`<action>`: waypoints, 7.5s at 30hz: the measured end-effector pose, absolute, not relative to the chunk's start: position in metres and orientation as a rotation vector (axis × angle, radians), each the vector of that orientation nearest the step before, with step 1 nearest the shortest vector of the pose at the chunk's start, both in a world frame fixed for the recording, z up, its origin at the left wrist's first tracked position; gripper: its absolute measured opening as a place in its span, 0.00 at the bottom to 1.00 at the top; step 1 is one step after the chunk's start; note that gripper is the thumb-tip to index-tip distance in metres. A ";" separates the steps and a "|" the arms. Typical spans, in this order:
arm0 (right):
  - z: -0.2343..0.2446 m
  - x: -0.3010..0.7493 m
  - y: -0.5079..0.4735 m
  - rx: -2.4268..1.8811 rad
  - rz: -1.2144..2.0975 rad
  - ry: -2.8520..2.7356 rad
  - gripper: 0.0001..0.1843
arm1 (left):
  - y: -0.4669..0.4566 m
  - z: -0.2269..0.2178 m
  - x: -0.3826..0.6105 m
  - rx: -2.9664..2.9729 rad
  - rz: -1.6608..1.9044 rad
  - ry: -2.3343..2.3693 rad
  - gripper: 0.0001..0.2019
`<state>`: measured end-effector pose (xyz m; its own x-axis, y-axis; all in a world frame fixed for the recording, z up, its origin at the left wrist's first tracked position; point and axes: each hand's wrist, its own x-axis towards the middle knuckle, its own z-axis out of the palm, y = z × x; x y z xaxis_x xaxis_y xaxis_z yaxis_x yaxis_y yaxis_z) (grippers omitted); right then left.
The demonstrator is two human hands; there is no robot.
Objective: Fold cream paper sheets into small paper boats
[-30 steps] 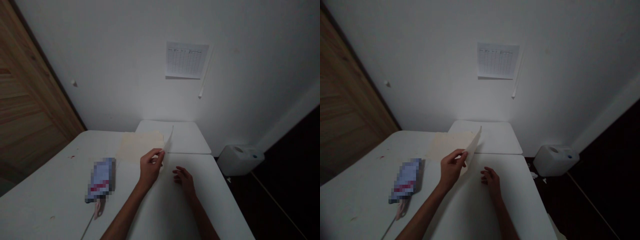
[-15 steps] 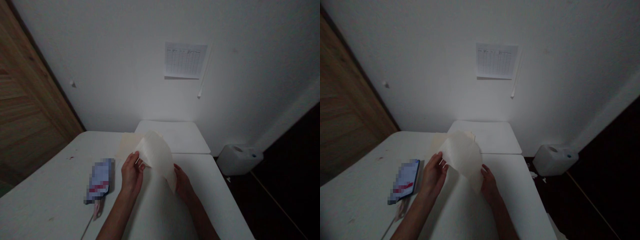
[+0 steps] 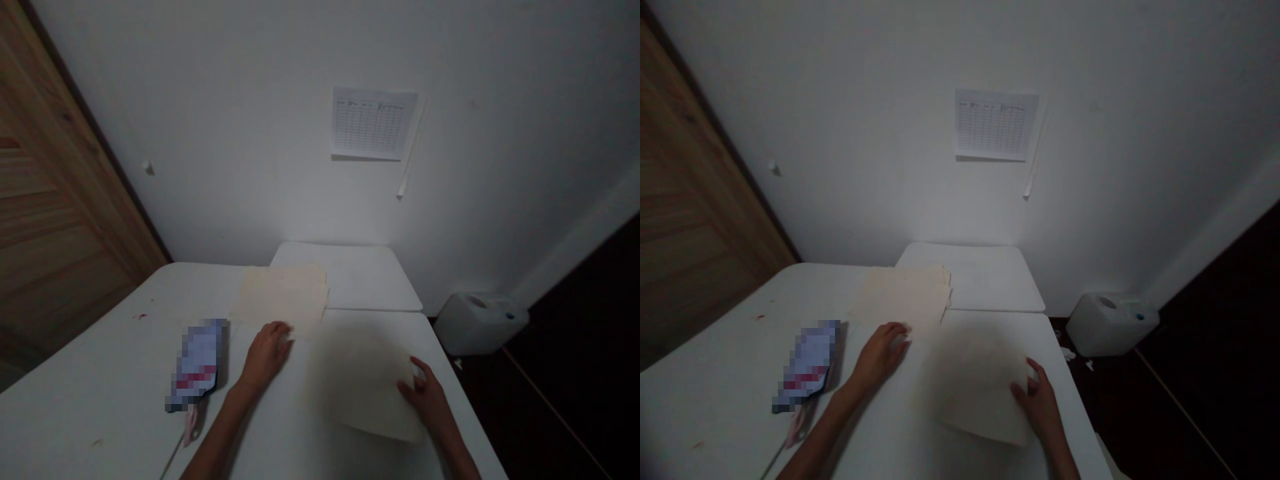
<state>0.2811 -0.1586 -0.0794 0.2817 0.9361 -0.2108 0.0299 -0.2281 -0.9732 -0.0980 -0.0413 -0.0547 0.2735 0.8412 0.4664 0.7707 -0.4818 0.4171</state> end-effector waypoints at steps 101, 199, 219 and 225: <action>-0.081 0.210 -0.131 -1.846 0.170 -2.168 0.34 | -0.101 -0.077 -0.059 2.926 0.453 1.501 0.31; -0.057 0.194 -0.123 -1.186 1.322 -1.059 0.35 | -0.102 -0.058 -0.040 1.160 1.019 1.305 0.21; -0.048 0.185 -0.131 -1.044 1.460 -0.918 0.41 | -0.104 -0.061 -0.034 1.220 0.972 1.309 0.24; -0.061 0.180 -0.124 -1.188 1.333 -0.963 0.44 | -0.107 -0.061 -0.031 1.177 1.020 1.271 0.24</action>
<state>0.1799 -0.1238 -0.0608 0.0524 0.9903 -0.1290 -0.1886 -0.1170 -0.9751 -0.0314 -0.1075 -0.0605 0.0629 0.9868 -0.1489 0.0685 0.1446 0.9871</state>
